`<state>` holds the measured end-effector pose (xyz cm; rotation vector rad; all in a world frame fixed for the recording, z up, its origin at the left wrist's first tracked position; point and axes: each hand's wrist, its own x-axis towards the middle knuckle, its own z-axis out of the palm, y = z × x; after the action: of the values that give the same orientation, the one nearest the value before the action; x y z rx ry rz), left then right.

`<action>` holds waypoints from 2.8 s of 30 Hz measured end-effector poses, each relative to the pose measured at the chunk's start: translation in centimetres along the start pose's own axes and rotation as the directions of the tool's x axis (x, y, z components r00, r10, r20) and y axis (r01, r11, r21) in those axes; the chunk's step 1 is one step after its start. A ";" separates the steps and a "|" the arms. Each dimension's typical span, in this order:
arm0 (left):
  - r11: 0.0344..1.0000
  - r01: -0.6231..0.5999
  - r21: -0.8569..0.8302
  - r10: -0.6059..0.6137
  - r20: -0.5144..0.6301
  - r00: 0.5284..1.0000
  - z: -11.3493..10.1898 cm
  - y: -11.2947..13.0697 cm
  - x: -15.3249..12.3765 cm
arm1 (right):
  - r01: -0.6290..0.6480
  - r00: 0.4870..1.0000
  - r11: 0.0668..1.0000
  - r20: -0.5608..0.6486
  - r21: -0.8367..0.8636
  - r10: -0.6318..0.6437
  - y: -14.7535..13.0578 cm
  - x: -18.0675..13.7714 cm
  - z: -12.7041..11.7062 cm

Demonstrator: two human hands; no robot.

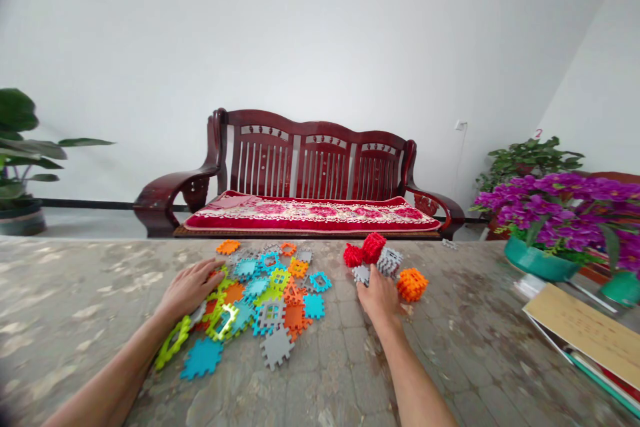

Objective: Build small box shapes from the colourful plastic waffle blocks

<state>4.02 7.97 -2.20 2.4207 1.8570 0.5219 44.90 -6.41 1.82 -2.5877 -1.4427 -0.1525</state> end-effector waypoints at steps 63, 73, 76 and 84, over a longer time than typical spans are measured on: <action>0.998 -0.021 0.058 0.018 0.051 0.999 -0.3 0.4 -0.1 | 0.146 0.950 0.962 -0.304 0.232 -0.071 5.6 -4.2 2.2; 0.999 0.002 0.040 -0.004 0.054 0.999 -0.6 2.3 -1.1 | 0.572 0.775 0.743 -0.524 0.347 -0.352 0.8 -5.7 2.6; 1.000 0.002 0.020 -0.003 0.077 0.997 -0.3 3.8 -1.7 | 0.607 0.767 0.708 -0.500 0.362 -0.402 -0.5 -6.0 2.6; 0.985 -0.062 -0.163 0.071 0.054 0.996 0.0 6.9 -2.8 | 0.564 0.818 0.716 -0.400 0.411 -0.414 -0.5 -5.9 2.7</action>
<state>9.76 3.43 -1.17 2.3718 1.6474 0.5737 41.33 -10.53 -1.78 -1.6344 -1.7402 -0.1649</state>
